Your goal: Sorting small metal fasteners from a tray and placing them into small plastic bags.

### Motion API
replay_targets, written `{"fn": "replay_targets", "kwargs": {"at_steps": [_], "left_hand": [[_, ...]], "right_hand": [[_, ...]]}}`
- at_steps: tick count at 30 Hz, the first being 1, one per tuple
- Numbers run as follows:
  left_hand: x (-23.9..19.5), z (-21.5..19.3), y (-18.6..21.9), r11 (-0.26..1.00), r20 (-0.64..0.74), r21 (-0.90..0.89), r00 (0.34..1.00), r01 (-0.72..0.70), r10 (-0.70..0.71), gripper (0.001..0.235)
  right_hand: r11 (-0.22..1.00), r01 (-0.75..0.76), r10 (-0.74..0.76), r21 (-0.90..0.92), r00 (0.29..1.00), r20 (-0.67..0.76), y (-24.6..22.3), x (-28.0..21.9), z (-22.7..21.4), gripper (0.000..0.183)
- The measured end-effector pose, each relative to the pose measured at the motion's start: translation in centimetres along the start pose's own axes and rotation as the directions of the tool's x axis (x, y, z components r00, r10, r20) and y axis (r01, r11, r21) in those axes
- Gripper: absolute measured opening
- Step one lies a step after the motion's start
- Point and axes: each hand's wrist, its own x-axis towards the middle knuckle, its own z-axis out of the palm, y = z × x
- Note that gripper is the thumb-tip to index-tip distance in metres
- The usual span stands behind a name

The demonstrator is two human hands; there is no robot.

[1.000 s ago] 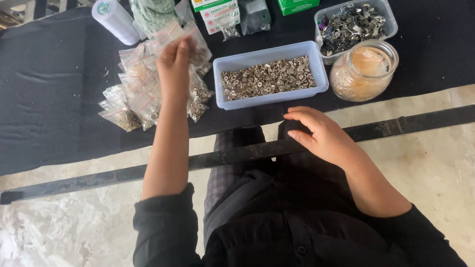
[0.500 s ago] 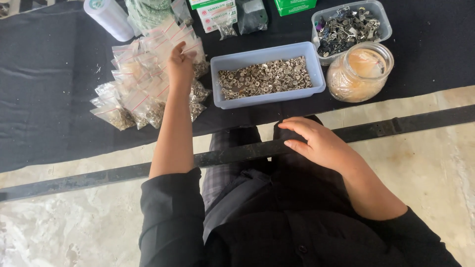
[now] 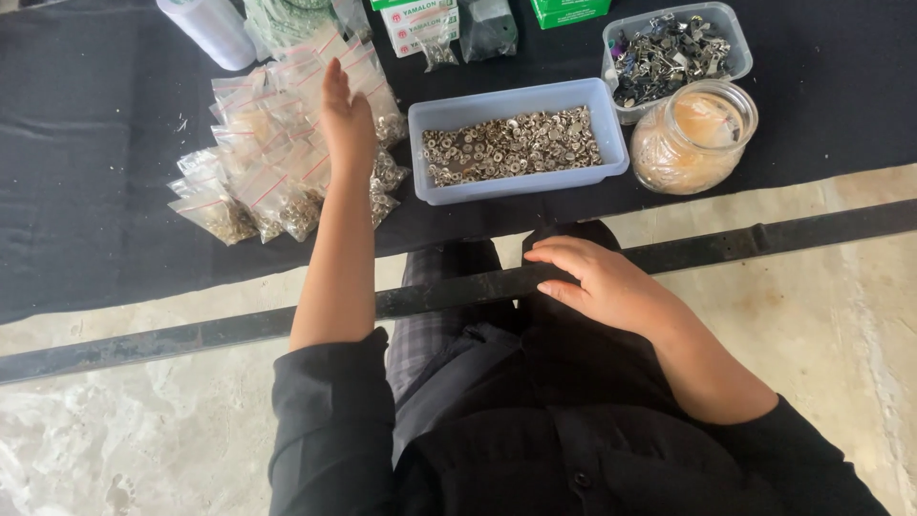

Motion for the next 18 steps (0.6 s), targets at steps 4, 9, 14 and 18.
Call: {"fn": "replay_targets", "kwargs": {"at_steps": [4, 9, 14, 18], "left_hand": [[-6.3, -0.6, 5.6, 0.947, 0.06, 0.189, 0.966, -0.259, 0.252, 0.057], [-14.7, -2.1, 6.2, 0.561, 0.129, 0.439, 0.667, -0.702, 0.734, 0.071], [-21.3, -2.6, 2.6, 0.635, 0.199, 0.533, 0.812, -0.56, 0.548, 0.073], [-21.4, -2.1, 1.3, 0.589, 0.235, 0.585, 0.812, -0.557, 0.534, 0.075]], "right_hand": [[0.995, 0.087, -0.089, -0.039, 0.995, -0.052, 0.8, -0.1, -0.7, 0.037], [0.958, 0.132, -0.234, -0.254, 0.873, -0.427, 6.2, -1.1, -5.6, 0.009], [0.826, -0.116, -0.28, -0.552, 0.765, -0.58, 14.0, -2.9, -14.3, 0.007], [0.703, -0.273, -0.09, -0.657, 0.882, -0.463, 14.7, -1.4, -17.7, 0.01]]}}
